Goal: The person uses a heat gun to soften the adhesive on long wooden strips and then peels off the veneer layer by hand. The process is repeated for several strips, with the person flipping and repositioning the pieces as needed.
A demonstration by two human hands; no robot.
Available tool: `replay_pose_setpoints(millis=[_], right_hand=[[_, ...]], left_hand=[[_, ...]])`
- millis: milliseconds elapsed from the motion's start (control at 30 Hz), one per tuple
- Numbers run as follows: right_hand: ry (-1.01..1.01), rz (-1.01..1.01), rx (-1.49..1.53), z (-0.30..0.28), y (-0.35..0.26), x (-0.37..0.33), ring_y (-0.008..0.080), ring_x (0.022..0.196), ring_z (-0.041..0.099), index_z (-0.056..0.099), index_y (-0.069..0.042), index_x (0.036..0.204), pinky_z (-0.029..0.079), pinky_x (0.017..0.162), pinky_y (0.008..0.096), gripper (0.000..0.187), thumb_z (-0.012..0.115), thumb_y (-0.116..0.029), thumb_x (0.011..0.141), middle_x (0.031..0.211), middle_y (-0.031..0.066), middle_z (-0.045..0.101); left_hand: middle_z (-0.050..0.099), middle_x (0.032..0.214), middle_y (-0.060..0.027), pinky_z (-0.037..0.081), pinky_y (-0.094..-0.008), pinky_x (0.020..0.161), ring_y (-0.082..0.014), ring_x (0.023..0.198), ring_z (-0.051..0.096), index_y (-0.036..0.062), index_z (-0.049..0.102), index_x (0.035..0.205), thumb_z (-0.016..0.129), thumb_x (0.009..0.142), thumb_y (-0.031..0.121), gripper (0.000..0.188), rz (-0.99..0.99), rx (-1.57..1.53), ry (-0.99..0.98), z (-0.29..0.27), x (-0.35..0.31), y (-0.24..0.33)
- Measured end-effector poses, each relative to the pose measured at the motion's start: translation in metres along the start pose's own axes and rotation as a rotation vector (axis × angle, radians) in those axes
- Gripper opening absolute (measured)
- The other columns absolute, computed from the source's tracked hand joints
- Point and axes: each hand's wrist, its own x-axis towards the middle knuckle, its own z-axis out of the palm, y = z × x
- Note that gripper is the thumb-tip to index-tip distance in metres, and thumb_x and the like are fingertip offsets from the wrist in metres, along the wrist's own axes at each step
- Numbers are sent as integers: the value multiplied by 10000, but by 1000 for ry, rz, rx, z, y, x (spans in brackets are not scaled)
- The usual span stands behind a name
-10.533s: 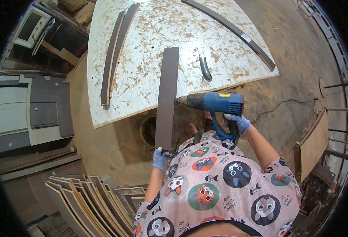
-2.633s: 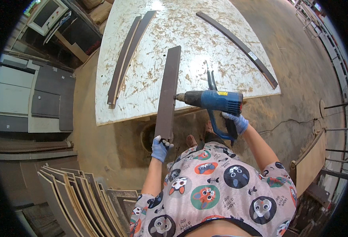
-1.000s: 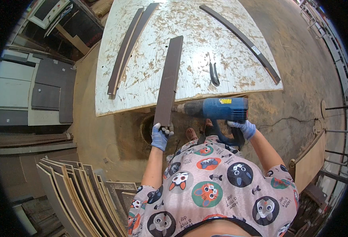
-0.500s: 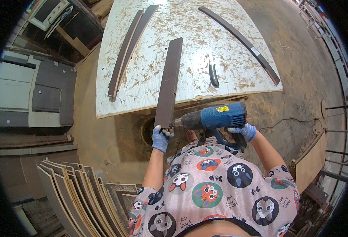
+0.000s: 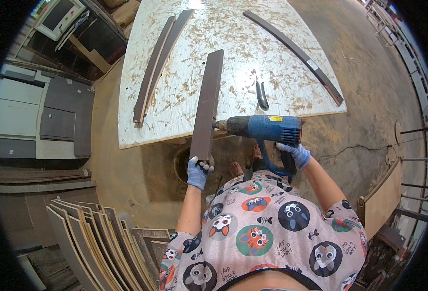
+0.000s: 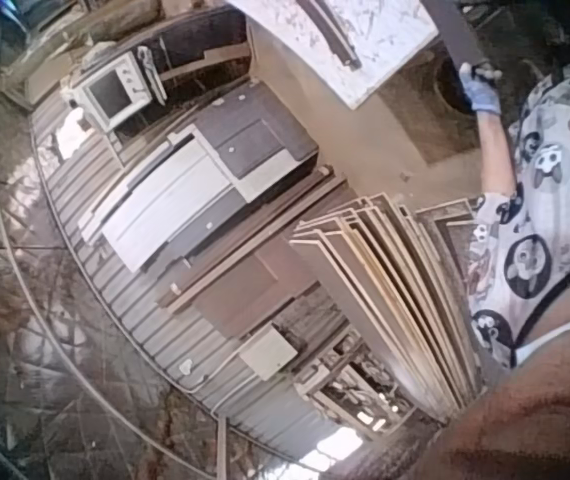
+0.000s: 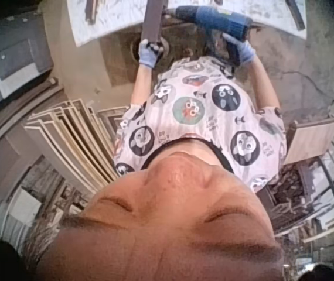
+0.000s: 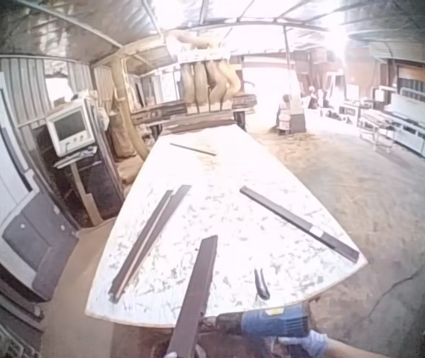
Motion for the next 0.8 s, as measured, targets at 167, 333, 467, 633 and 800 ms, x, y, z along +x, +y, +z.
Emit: replay_pose_setpoints(millis=[167, 333, 467, 633, 800], right_hand=[[-98, 95, -12, -12, 7, -1, 159, 872, 566, 585, -82, 1086, 472, 773, 308, 393, 731, -207, 743, 954, 22, 612], [-242, 74, -88, -8, 0, -14, 159, 882, 571, 607, -79, 1075, 465, 802, 305, 383, 735, -208, 739, 978, 28, 630], [-276, 76, -141, -12, 2, -18, 155, 893, 572, 616, -76, 1068, 456, 824, 303, 369, 734, -203, 741, 998, 29, 631], [-206, 111, -67, -5, -4, -17, 152, 904, 569, 611, -76, 1060, 457, 822, 305, 362, 733, -201, 742, 990, 27, 626], [-106, 145, -47, -12, 4, 2, 153, 906, 566, 588, -80, 1084, 468, 800, 314, 386, 729, -193, 743, 994, 27, 619]], left_hand=[[534, 567, 1, 540, -393, 532, -147, 487, 534, 150, 507, 629, 560, 785, 359, 266, 3, 11, 14, 2, -1, -1], [515, 574, 10, 538, -388, 525, -135, 483, 523, 152, 504, 645, 568, 779, 359, 254, 1, 13, 25, 1, -1, 0], [523, 574, 10, 538, -391, 523, -138, 487, 528, 151, 510, 648, 570, 776, 355, 248, 11, 23, 11, 0, -1, 0], [533, 573, 9, 538, -397, 523, -145, 485, 530, 136, 527, 659, 566, 777, 344, 242, 38, 19, 35, 3, -3, 0], [540, 580, 8, 542, -401, 533, -148, 486, 531, 134, 535, 674, 569, 779, 344, 237, 15, -8, 7, 2, -2, 1]])
